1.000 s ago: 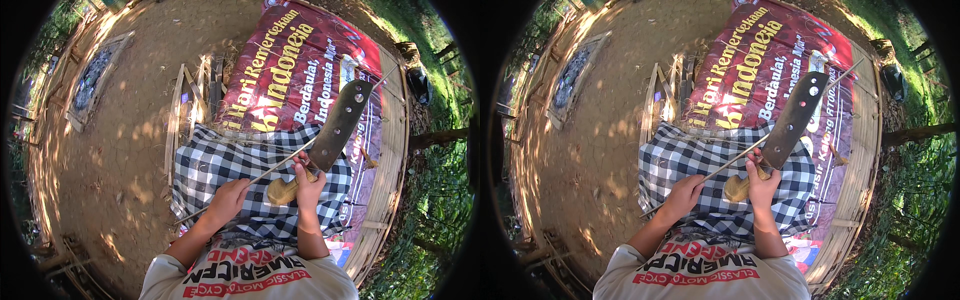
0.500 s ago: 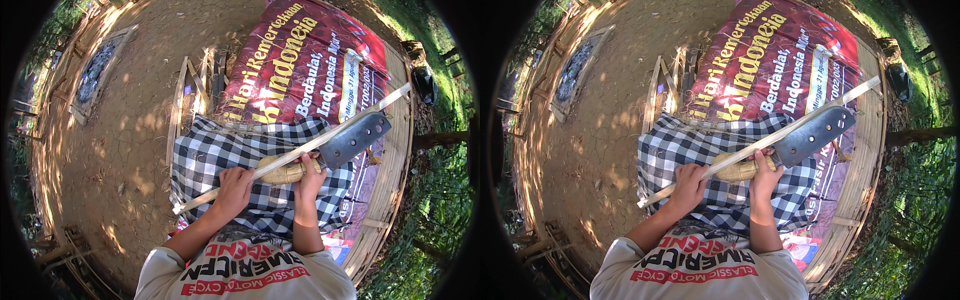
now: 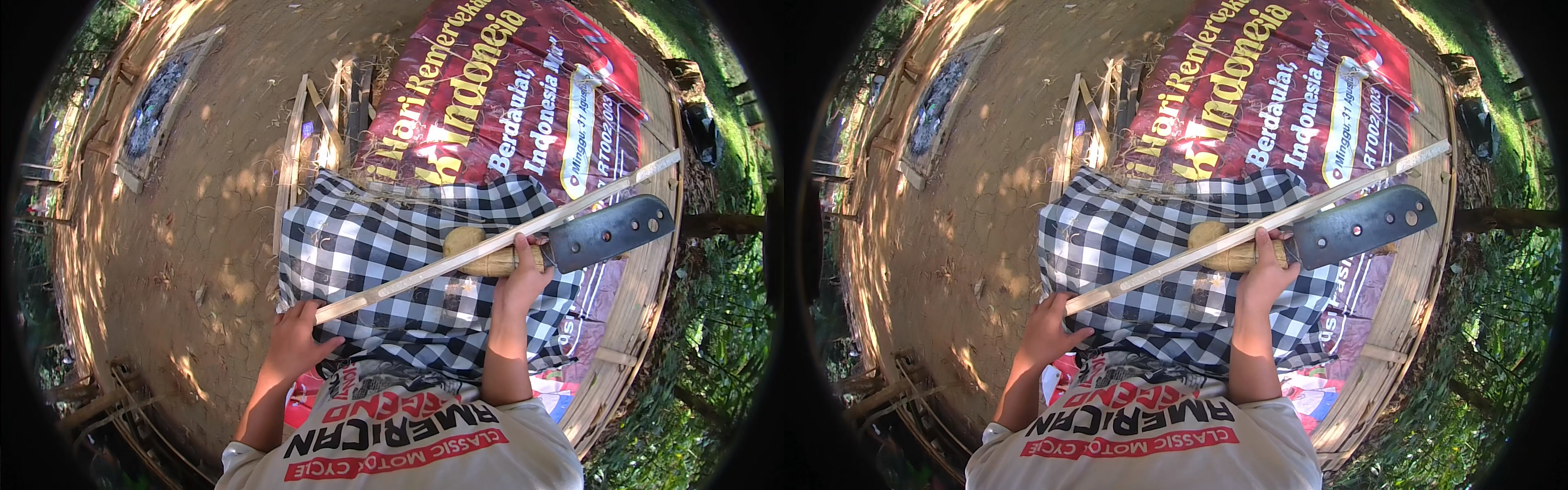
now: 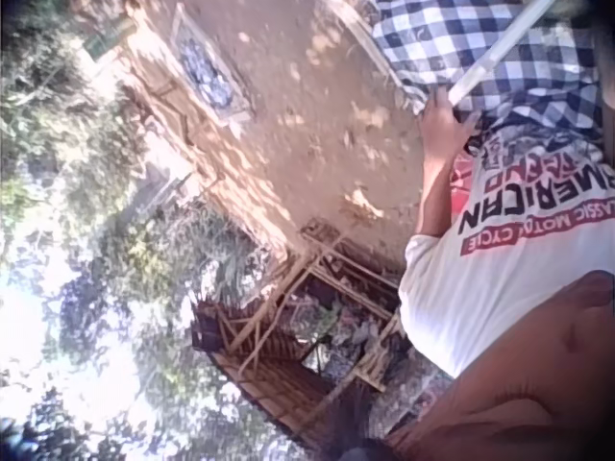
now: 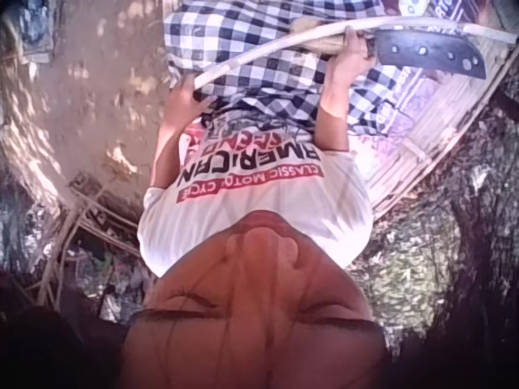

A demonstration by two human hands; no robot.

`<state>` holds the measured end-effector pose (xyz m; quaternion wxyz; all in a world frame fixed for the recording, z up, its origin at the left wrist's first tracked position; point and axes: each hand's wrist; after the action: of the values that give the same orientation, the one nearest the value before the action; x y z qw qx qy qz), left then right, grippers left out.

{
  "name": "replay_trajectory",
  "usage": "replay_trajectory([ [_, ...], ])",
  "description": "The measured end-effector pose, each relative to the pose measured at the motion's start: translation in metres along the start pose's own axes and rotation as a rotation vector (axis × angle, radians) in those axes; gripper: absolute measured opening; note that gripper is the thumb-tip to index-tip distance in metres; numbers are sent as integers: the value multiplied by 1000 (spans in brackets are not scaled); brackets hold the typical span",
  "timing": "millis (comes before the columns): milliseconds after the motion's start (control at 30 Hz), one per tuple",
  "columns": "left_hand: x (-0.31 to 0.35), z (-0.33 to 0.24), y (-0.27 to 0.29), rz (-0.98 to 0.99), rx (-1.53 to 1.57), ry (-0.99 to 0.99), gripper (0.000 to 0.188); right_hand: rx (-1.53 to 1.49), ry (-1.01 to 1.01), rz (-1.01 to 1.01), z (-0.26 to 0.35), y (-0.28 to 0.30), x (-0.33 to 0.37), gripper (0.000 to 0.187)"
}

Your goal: The person whittles a thin wooden stick using a large knife, shaving off layers of wood while holding the stick in their other hand.

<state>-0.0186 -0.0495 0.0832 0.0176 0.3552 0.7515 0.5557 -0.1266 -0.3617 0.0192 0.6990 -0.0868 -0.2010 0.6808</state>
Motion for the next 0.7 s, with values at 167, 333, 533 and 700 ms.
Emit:
replay_trajectory([
  [167,-1,15,-23,-68,54,66,34,33,-9,27,-3,-4,-1,25],
  [333,-15,21,-27,-52,157,56,36,20,-36,130,9,-3,-5,22],
  [533,-19,22,-24,48,421,167,39,98,-118,369,30,1,5,19],
  [700,-26,32,-31,58,537,231,43,399,-67,658,31,-3,26,14],
])
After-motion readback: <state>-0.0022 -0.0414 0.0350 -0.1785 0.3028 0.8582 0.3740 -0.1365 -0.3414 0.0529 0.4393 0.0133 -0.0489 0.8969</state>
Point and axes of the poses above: each hand's wrist, its own x-axis away from the middle knuckle, its own y-axis out of the back of the hand, z = x × y, and after that the axes turned 8 degrees about y, right-handed
